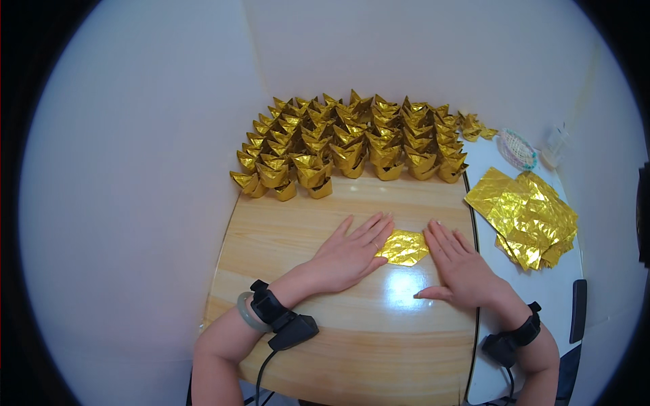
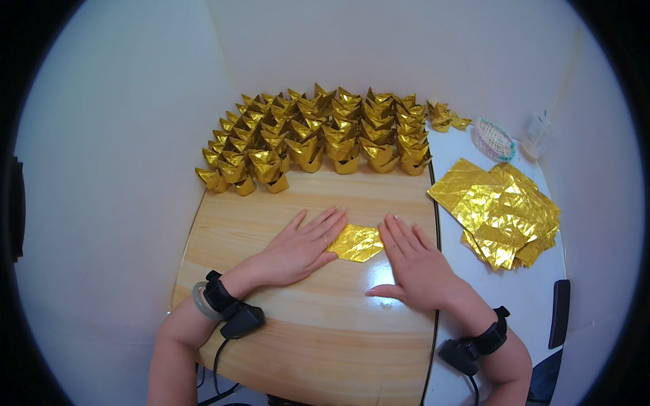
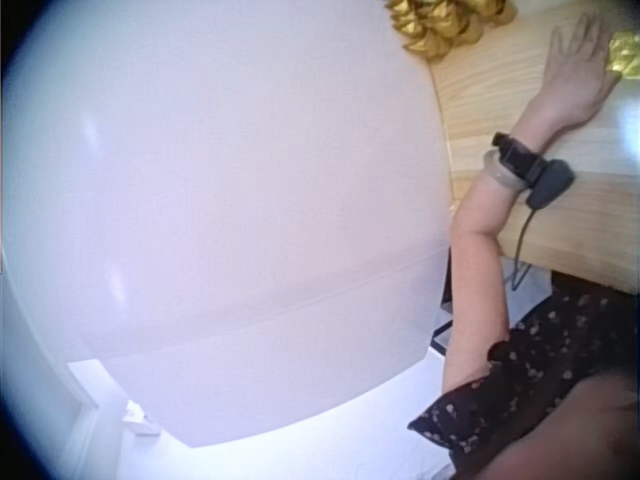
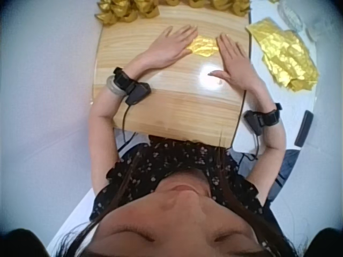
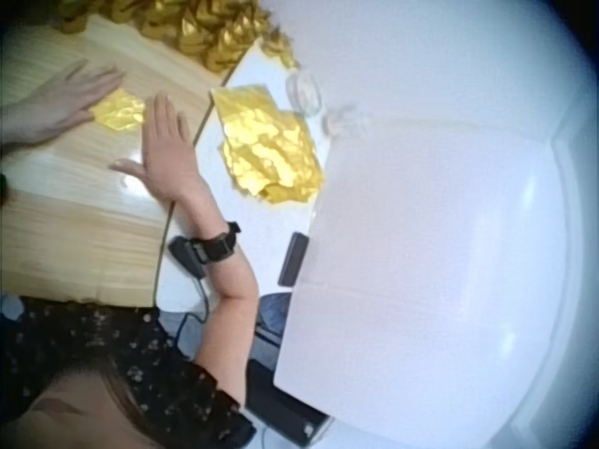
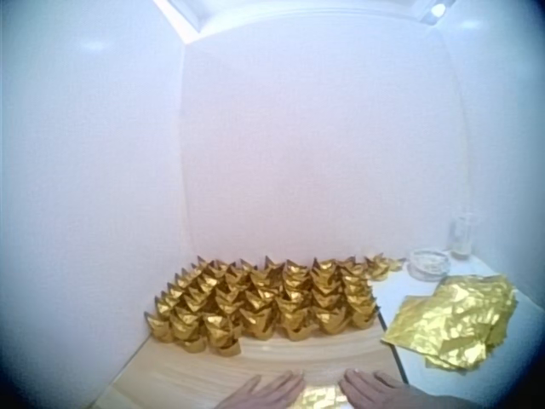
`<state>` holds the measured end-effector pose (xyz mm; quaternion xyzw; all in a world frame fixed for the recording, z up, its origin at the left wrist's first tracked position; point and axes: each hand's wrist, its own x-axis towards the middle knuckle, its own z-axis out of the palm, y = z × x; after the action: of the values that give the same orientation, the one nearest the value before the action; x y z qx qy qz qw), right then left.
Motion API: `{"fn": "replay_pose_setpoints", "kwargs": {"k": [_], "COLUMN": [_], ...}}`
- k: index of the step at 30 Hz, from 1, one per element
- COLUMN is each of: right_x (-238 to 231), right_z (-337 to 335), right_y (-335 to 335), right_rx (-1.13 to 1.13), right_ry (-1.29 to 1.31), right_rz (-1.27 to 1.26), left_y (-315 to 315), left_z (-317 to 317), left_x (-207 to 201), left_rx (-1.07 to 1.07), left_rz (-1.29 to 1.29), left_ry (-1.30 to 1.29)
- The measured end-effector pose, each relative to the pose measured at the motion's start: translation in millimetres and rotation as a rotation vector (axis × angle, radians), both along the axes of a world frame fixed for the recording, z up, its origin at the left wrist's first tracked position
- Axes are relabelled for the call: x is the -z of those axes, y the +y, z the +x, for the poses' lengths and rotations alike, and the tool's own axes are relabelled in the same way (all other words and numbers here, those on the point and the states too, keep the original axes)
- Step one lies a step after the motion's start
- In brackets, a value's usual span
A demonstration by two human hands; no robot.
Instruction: Folding gold-colored paper into decorative ingot shapes.
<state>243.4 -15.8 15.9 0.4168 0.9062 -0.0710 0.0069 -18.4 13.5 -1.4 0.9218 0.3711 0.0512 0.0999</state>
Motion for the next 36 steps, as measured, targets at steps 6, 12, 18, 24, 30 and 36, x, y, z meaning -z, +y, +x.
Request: {"fn": "replay_pose_setpoints", "kwargs": {"k": [6,12,18,24,30,36], "right_x": [3,-7,16,8,11,8], "right_z": [8,-37,-30,-12,-17,-17], "right_y": [1,-6,-1,4,-3,-9], "right_rx": [0.170,0.077,0.020,0.081,0.071,0.042], "right_ry": [-0.032,0.051,0.105,0.056,0.052,-0.030], "right_rz": [0.081,0.290,0.114,0.111,0.082,0.032], "left_y": [-4,-16,-19,-17,-13,-21], "left_z": [5,21,24,16,35,38], "left_x": [3,9,10,-4,-19,-3], "left_rx": [-0.031,-0.164,-0.204,-0.120,-0.038,0.172], "left_rz": [0.048,0.094,0.100,-0.010,-0.054,-0.095], "left_ry": [0.033,0.053,0.036,0.066,-0.001,-0.032]}}
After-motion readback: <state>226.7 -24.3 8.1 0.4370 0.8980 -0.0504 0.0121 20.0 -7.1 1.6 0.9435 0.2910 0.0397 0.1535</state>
